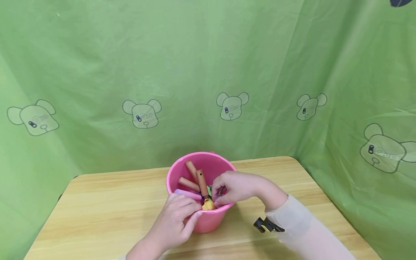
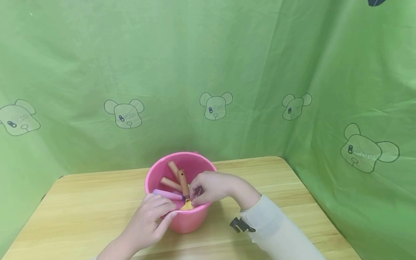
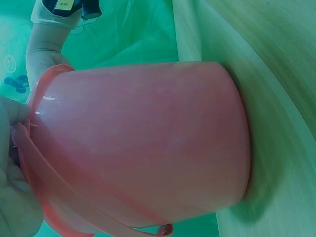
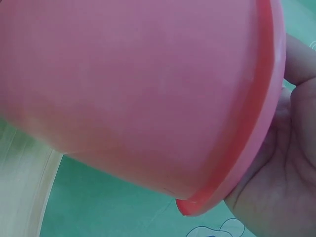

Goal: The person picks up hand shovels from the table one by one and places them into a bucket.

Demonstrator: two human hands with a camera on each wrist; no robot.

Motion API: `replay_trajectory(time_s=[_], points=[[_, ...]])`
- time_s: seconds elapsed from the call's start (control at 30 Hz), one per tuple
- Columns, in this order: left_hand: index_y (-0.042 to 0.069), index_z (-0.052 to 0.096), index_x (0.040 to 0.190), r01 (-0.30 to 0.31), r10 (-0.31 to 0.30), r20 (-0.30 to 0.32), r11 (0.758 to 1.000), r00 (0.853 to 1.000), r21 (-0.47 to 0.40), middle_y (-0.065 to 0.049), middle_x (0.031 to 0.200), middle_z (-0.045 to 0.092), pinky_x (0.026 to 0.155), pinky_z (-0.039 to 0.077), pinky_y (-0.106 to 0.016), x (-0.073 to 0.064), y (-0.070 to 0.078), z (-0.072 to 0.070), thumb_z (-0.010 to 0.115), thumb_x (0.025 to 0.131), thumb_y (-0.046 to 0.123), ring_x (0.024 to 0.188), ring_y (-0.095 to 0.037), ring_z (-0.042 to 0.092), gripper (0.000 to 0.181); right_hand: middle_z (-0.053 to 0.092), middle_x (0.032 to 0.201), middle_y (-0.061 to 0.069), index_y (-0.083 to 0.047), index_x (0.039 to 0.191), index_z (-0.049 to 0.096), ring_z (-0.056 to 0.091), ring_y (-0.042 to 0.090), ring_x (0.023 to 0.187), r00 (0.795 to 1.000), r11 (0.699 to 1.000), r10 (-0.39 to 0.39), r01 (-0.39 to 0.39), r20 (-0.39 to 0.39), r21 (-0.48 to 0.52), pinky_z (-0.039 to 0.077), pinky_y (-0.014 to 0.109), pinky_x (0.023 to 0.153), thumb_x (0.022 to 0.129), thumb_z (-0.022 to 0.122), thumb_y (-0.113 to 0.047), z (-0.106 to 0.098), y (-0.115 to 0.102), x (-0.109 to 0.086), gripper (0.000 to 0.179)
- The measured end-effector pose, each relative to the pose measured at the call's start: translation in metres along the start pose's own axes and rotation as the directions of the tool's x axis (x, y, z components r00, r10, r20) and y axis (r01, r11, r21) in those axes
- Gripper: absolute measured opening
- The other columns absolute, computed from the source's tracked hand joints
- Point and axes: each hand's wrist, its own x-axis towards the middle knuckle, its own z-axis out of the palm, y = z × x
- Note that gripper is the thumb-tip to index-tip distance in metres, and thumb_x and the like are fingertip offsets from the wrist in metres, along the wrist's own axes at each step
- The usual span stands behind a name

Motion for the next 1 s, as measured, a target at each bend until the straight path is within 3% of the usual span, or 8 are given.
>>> replay_trajectory(time_s=[0.2, 0.33, 0.47, 0.67, 0.8, 1.0], points=[[0.016, 0.072, 0.092, 0.001, -0.001, -0.002, 1.000, 1.000, 0.001, 0.006, 0.098, 0.071, 0.089, 0.041, -0.032, 0.000, -0.001, -0.001, 0.058, 0.099, 0.023, 0.101, -0.017, 0.066, 0.018, 0.065, 0.090, -0.017, -0.016, 0.095, 0.073, 0.061, 0.001, 0.085, 0.998, 1.000, -0.002, 0.002, -0.062, -0.004, 0.055, 0.029, 0.082, 0.091, 0.073, -0.020, 0.000, -0.001, -0.003, 0.006], [0.015, 0.072, 0.092, -0.001, 0.001, 0.003, 1.000, 1.000, 0.004, 0.006, 0.099, 0.071, 0.089, 0.041, -0.032, 0.000, -0.001, -0.001, 0.057, 0.100, 0.024, 0.101, -0.017, 0.066, 0.019, 0.063, 0.092, -0.015, -0.020, 0.095, 0.072, 0.060, 0.003, 0.084, 0.982, 0.999, 0.030, -0.031, -0.186, -0.004, 0.055, 0.032, 0.081, 0.095, 0.069, -0.024, 0.005, -0.004, -0.013, 0.005], [0.015, 0.073, 0.093, -0.002, 0.002, 0.013, 1.000, 1.000, 0.007, 0.006, 0.099, 0.071, 0.089, 0.041, -0.032, -0.001, -0.001, 0.000, 0.057, 0.100, 0.024, 0.101, -0.017, 0.066, 0.019, 0.060, 0.091, -0.017, -0.021, 0.095, 0.072, 0.059, 0.001, 0.081, 0.935, 0.996, 0.016, -0.046, -0.353, -0.077, 0.054, 0.027, 0.077, 0.096, 0.069, -0.021, 0.018, -0.010, -0.027, 0.003], [0.015, 0.073, 0.094, -0.005, 0.005, 0.017, 1.000, 1.000, 0.008, 0.007, 0.098, 0.072, 0.090, 0.042, -0.034, -0.001, -0.001, 0.000, 0.057, 0.100, 0.024, 0.103, -0.017, 0.066, 0.019, 0.059, 0.094, -0.019, -0.023, 0.096, 0.068, 0.056, 0.002, 0.084, 0.847, 0.978, -0.093, -0.022, -0.524, -0.209, 0.052, 0.023, 0.073, 0.095, 0.070, -0.020, 0.043, -0.014, -0.040, 0.004], [0.015, 0.073, 0.094, -0.008, 0.008, 0.015, 1.000, 1.000, 0.007, 0.007, 0.098, 0.072, 0.089, 0.042, -0.034, 0.000, -0.001, 0.000, 0.056, 0.101, 0.024, 0.103, -0.017, 0.066, 0.020, 0.059, 0.096, -0.018, -0.022, 0.097, 0.068, 0.056, 0.002, 0.086, 0.794, 0.967, -0.153, -0.002, -0.589, -0.254, 0.052, 0.021, 0.075, 0.092, 0.073, -0.022, 0.055, -0.015, -0.044, 0.007], [0.016, 0.072, 0.094, -0.003, 0.003, 0.012, 1.000, 1.000, 0.008, 0.007, 0.097, 0.072, 0.089, 0.043, -0.033, 0.000, -0.001, -0.001, 0.056, 0.101, 0.025, 0.103, -0.016, 0.066, 0.020, 0.062, 0.096, -0.015, -0.017, 0.098, 0.070, 0.057, 0.002, 0.089, 0.730, 0.939, -0.269, 0.056, -0.628, -0.338, 0.048, 0.016, 0.081, 0.092, 0.073, -0.027, 0.065, -0.013, -0.045, 0.012]])
